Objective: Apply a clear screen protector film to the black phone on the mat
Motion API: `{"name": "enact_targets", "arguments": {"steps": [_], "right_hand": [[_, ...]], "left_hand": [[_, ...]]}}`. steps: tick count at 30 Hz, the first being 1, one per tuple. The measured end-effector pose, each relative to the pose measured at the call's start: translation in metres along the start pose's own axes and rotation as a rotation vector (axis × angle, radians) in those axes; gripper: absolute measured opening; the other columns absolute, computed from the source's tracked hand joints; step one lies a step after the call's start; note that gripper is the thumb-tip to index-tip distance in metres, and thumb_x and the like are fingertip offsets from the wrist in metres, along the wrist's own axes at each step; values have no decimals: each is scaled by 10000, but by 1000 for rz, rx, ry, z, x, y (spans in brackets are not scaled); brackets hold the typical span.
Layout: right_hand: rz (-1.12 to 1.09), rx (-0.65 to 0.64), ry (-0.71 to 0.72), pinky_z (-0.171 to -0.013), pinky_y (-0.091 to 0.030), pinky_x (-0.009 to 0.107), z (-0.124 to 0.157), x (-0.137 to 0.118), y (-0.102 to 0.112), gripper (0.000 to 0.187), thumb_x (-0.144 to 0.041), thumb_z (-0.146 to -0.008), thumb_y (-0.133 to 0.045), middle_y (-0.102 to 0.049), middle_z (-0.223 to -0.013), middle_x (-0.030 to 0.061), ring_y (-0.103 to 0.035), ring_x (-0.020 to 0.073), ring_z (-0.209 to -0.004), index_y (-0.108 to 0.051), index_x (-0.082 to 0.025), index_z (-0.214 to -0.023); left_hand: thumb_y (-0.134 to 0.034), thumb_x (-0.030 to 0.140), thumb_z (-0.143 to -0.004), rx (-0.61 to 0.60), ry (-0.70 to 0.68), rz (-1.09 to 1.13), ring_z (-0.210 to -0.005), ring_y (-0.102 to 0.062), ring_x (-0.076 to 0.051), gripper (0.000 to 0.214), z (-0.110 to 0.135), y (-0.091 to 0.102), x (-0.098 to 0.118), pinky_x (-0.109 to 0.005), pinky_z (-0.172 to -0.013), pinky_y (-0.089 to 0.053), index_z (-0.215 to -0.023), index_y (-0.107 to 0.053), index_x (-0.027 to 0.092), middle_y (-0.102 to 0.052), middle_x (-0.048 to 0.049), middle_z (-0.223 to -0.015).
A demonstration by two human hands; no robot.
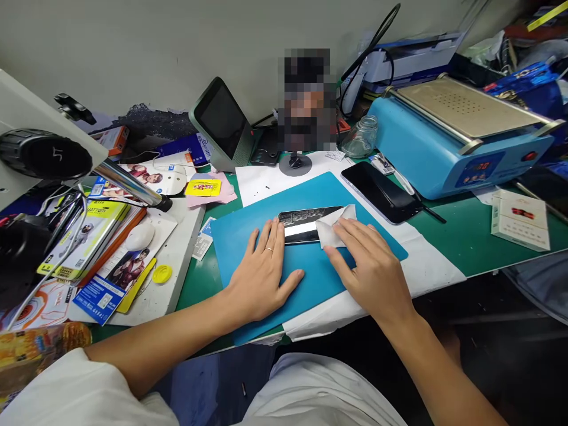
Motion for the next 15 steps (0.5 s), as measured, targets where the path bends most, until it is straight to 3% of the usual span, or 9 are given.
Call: {"name": "enact_targets", "arguments": {"steps": [3,5,11,15], "right_hand": [[47,-74,69,-1185,-317,556,1,-6,-8,570,-423,-1017,-487,-509,-1504,209,-437,323,-1431,-497,-41,-1440],[63,-135,104,-1197,-305,547,2,-7,-17,612,-465,-1022,-457,-490,-1522,197,-429,309,-1438,-466,-43,-1465],[143,-271,88,-1165,-378,535,-7,2,-37,769,-591,-1013,-355,-358,-1596,219,-336,335,-1484,-380,-9,-1515],[216,-273,148,-1082,-485,518,-2,-6,-31,790,-614,-1006,-328,-397,-1566,239,-424,349,-1433,-410,1,-1495]], "left_hand": [[-365,567,-1043,13,-4,12,-1546,-50,-361,869,1,1,0,-568,-1234,-177,-1593,31,23,-95,-254,-1659],[-373,569,-1042,20,-5,25,-1546,-54,-359,879,1,2,1,-571,-1231,-192,-1597,69,49,-95,-248,-1662],[-390,622,-1030,34,37,51,-1542,13,-371,909,3,1,-5,-581,-1221,-231,-1609,73,96,7,-221,-1674],[-395,613,-1032,3,37,44,-1544,1,-371,914,3,-2,-5,-574,-1224,-236,-1612,84,95,2,-217,-1675]]}}
Point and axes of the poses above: each hand's wrist, its own z-axis away from the middle knuckle, its own y-axis out of the back of the hand, x = y × z, the point moved 9 cm from there along -z, towards the middle knuckle
